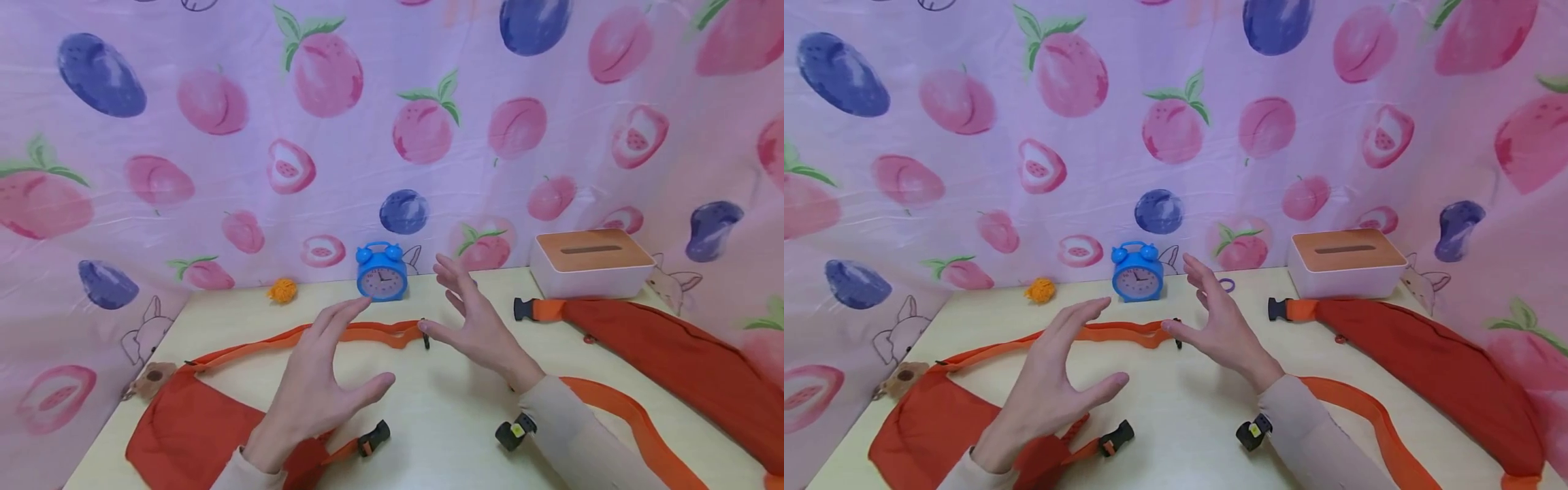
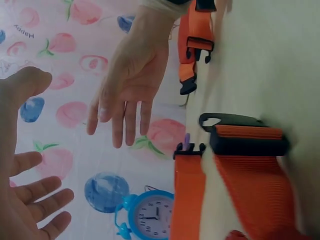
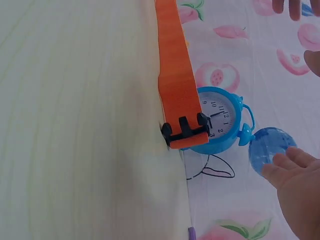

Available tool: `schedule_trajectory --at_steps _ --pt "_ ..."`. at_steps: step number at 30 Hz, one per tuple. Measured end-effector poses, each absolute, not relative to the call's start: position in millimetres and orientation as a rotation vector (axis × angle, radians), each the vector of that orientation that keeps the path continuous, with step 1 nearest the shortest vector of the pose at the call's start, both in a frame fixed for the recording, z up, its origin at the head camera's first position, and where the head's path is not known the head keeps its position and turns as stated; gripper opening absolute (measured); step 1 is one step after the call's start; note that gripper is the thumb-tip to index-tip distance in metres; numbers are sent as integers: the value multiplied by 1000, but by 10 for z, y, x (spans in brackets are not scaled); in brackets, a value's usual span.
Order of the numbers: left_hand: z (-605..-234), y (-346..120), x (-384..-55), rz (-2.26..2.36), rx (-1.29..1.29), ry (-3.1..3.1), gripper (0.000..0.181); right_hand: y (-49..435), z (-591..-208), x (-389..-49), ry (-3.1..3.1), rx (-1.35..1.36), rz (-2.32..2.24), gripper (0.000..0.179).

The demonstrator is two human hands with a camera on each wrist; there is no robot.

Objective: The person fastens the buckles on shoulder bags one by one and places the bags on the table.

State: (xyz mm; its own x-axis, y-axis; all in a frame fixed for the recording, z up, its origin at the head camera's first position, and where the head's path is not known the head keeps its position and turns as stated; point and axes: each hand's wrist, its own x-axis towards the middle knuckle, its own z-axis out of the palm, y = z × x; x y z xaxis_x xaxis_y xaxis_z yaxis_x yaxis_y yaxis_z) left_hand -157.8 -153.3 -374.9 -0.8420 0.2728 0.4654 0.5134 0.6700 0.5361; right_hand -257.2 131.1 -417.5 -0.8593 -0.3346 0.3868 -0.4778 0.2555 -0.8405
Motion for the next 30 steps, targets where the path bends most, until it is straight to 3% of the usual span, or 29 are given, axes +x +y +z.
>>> schedule_trajectory --at_steps 7,18,30 --pt "-3960 -1679 -1465 -1176 -642 -2548 78 1265 -4263 -2622 -2366 751 1813 100" --pt "-4401 -1795 -1403 -1407 -818 -2578 77 1176 -4452 -2665 -2401 747 1966 96" --pt "-4506 -1837 -1446 -1623 -689 -2839 57 1223 -4695 -2743 -2528 672 1993 86"
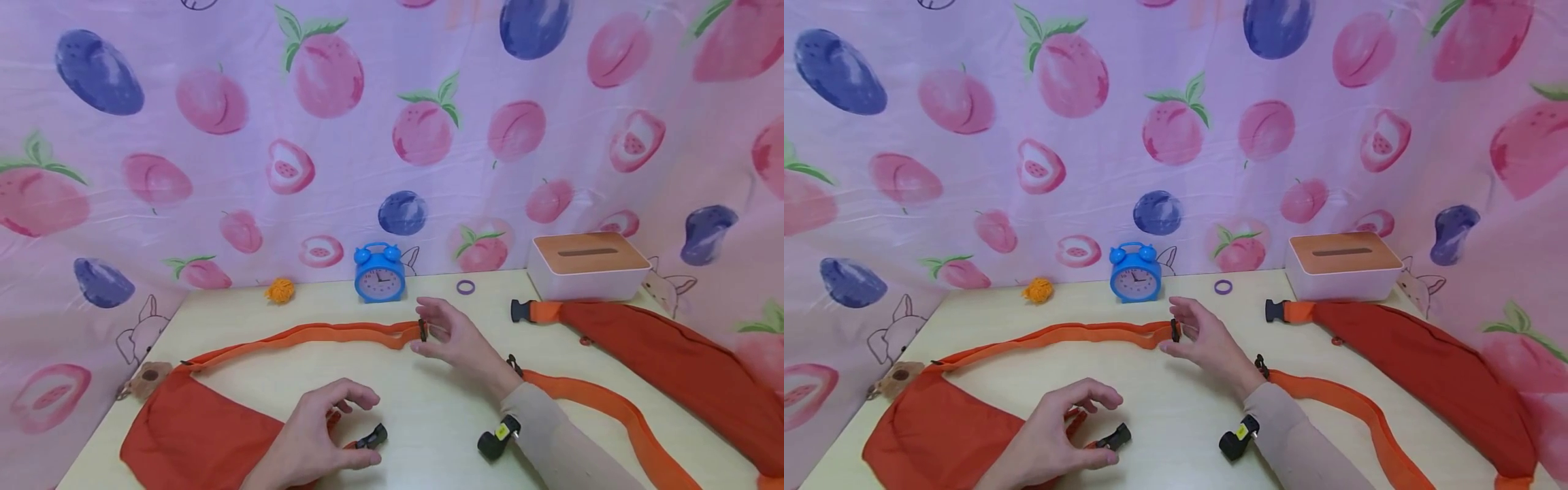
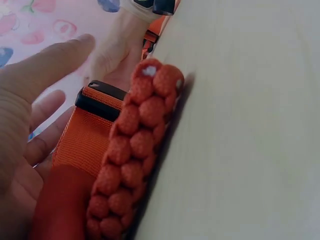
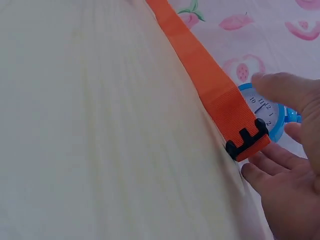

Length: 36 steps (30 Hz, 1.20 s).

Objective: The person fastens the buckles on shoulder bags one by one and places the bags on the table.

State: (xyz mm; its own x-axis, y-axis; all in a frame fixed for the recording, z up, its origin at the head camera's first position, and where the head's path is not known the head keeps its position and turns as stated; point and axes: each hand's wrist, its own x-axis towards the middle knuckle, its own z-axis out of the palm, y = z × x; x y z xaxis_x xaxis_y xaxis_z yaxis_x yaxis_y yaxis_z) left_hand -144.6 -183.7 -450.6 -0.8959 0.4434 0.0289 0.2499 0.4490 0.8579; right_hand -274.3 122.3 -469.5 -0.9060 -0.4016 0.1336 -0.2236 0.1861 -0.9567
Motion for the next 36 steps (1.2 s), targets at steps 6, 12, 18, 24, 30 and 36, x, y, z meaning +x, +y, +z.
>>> schedule_trajectory --at_steps 6,12,18,24,30,36 --pt "-4541 -1855 -1457 1447 630 2424 44 1244 -4785 -2770 2342 -589 -1742 77" --pt "-4564 -1863 -1467 1442 607 2378 35 1229 -4818 -2762 2437 -506 -1692 64" --pt "-4568 -1861 -1480 1429 584 2374 29 1219 -4820 -2759 2495 -449 -1659 57" --pt "-4564 -1863 -1486 1385 639 2460 27 1216 -4800 -2755 2504 -488 -1653 56" --pt "-4529 -1844 -1477 1346 668 2509 26 1214 -4783 -2745 2483 -524 -1708 57" --pt "-4495 -1813 -1465 1359 631 2527 24 1225 -4791 -2742 2421 -553 -1810 56"
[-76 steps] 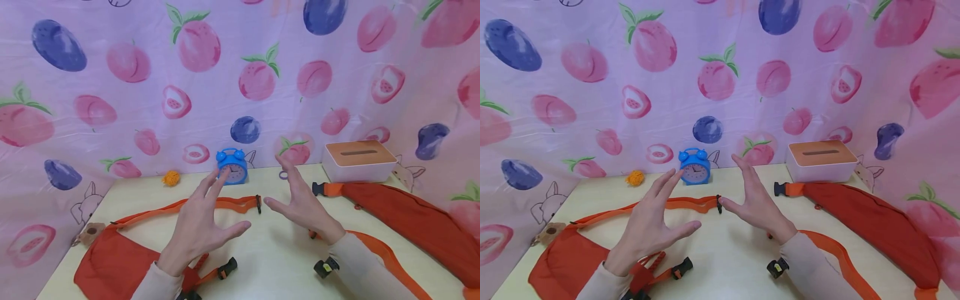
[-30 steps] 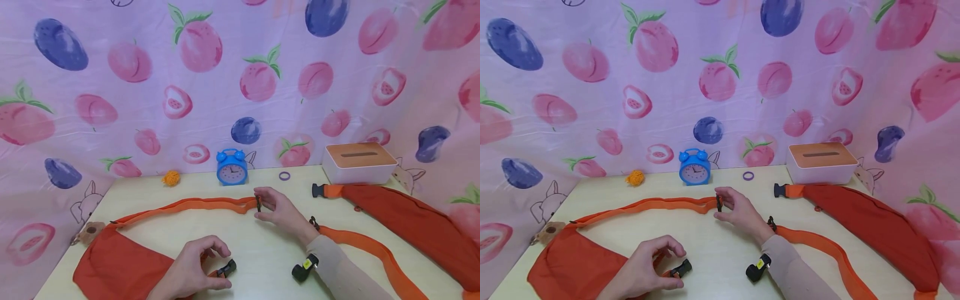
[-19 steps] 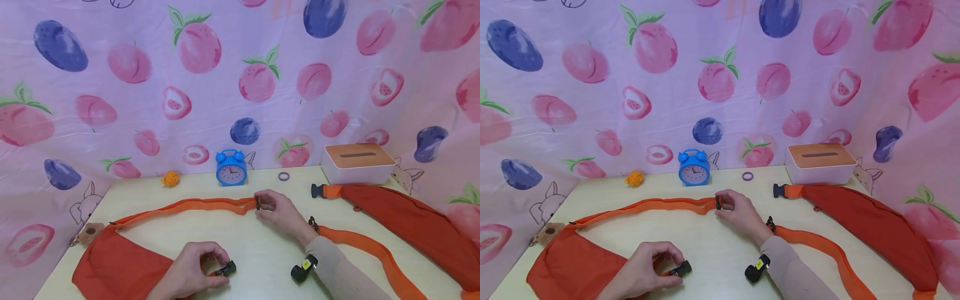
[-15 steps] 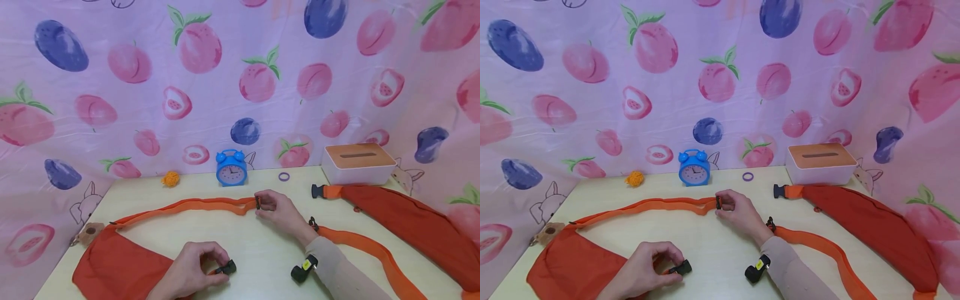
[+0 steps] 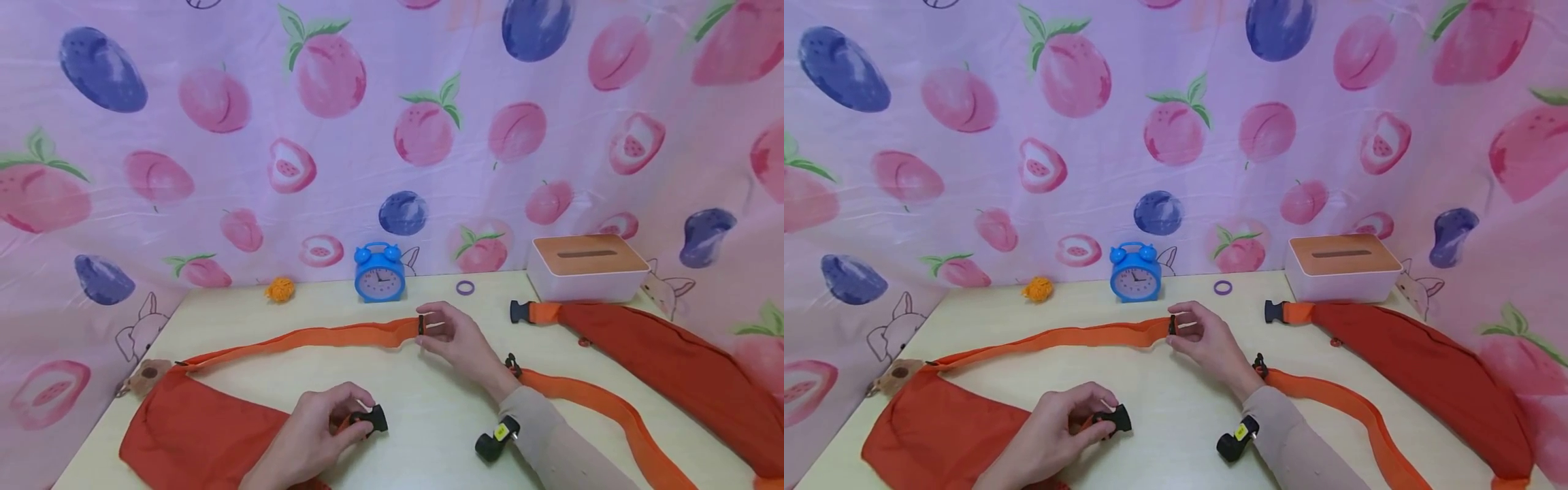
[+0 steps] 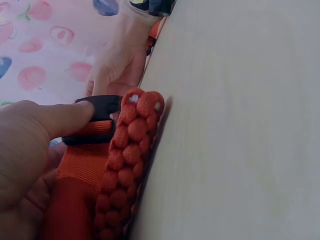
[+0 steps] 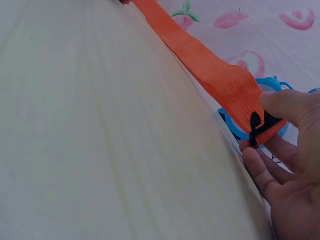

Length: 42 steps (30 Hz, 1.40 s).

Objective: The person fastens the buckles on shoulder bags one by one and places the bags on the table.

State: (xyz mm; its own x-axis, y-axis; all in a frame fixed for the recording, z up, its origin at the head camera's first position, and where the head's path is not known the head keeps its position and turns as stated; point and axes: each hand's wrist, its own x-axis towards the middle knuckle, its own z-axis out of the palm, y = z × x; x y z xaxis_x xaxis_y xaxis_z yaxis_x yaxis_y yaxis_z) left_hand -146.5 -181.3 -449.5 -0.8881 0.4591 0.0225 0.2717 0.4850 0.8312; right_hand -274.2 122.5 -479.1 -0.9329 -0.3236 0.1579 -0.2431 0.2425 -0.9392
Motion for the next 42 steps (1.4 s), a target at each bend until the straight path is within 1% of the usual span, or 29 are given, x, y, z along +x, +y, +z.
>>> schedule_trajectory --at_steps 4,7,9,14,17,19,21,30,42 --pt "-4503 -1799 -1455 1404 669 2534 24 1230 -4797 -2741 2414 -588 -1836 44" --pt "-4505 -1788 -1451 1436 688 2528 25 1229 -4791 -2739 2419 -595 -1837 39" --pt "-4506 -1781 -1451 1459 678 2511 25 1230 -4789 -2735 2417 -585 -1834 41" --pt "-4510 -1767 -1460 1505 584 2466 31 1235 -4797 -2737 2361 -552 -1860 54" --pt "-4515 -1770 -1462 1522 549 2457 41 1233 -4804 -2745 2372 -541 -1856 57" --pt "-4516 -1774 -1458 1521 539 2455 49 1230 -4806 -2748 2402 -534 -1839 57" --pt "-4514 -1775 -1453 1506 549 2468 52 1229 -4809 -2749 2419 -526 -1833 55" --pt "-4518 -1744 -1407 1538 595 2538 49 1221 -4786 -2736 2416 -540 -1839 54" --pt "-4434 -1621 -1449 1566 553 2644 45 1199 -4714 -2697 2459 -583 -1833 53"
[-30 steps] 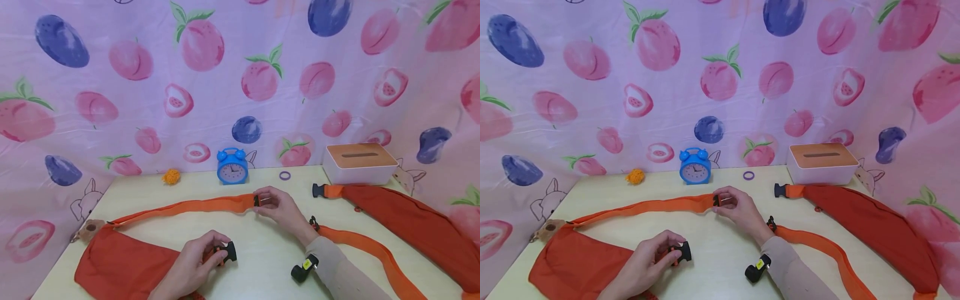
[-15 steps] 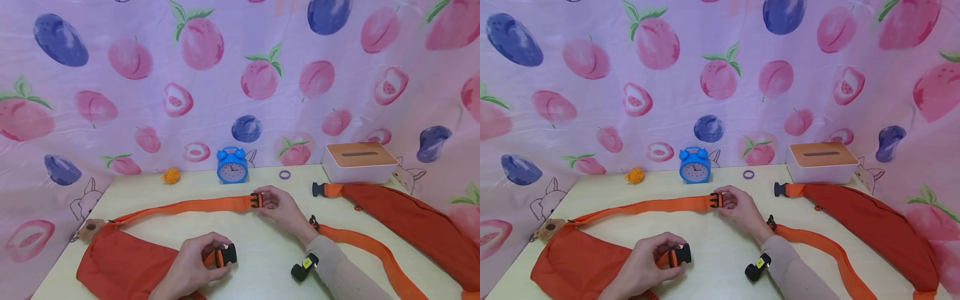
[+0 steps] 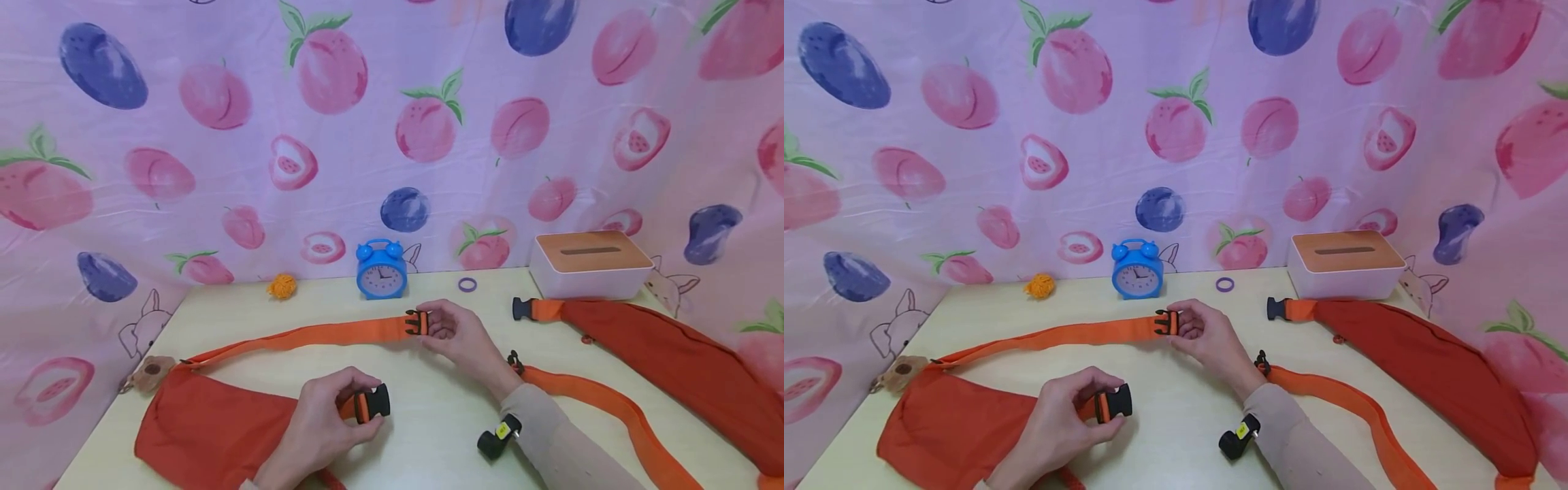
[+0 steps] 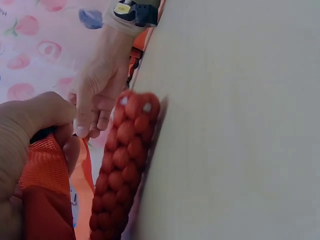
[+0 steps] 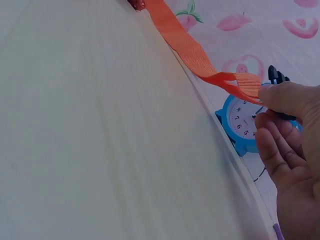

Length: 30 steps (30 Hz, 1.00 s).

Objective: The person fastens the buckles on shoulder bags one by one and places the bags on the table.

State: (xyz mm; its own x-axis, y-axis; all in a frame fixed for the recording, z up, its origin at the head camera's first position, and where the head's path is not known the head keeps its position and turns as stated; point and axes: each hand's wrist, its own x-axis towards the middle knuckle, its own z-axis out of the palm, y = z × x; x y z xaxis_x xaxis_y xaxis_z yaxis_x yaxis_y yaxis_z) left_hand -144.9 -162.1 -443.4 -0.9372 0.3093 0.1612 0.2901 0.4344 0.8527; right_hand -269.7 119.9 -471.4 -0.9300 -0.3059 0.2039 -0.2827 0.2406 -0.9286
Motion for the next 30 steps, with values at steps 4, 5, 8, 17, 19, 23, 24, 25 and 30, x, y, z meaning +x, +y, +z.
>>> schedule_trajectory --at_steps 4,5,8,17,19,23,24,25,30 --pt "-4403 -1573 -1489 1549 602 2740 45 1197 -4687 -2691 2477 -628 -1826 55" --pt "-4394 -1562 -1505 1543 615 2769 45 1200 -4683 -2692 2477 -641 -1830 56" --pt "-4363 -1531 -1562 1534 645 2829 47 1208 -4675 -2698 2479 -675 -1846 56" --pt "-4308 -1405 -1711 1620 674 2882 51 1214 -4623 -2692 2454 -736 -1849 55" --pt "-4304 -1381 -1739 1647 672 2899 50 1218 -4602 -2681 2449 -750 -1845 55" --pt "-4302 -1372 -1785 1691 651 2912 48 1225 -4557 -2654 2434 -770 -1819 56" --pt "-4305 -1375 -1793 1693 644 2920 47 1225 -4545 -2645 2429 -780 -1811 56" --pt "-4309 -1379 -1800 1684 639 2935 47 1226 -4532 -2636 2423 -792 -1802 56" --pt "-4335 -1402 -1829 1651 596 3001 47 1232 -4483 -2613 2408 -853 -1761 54"
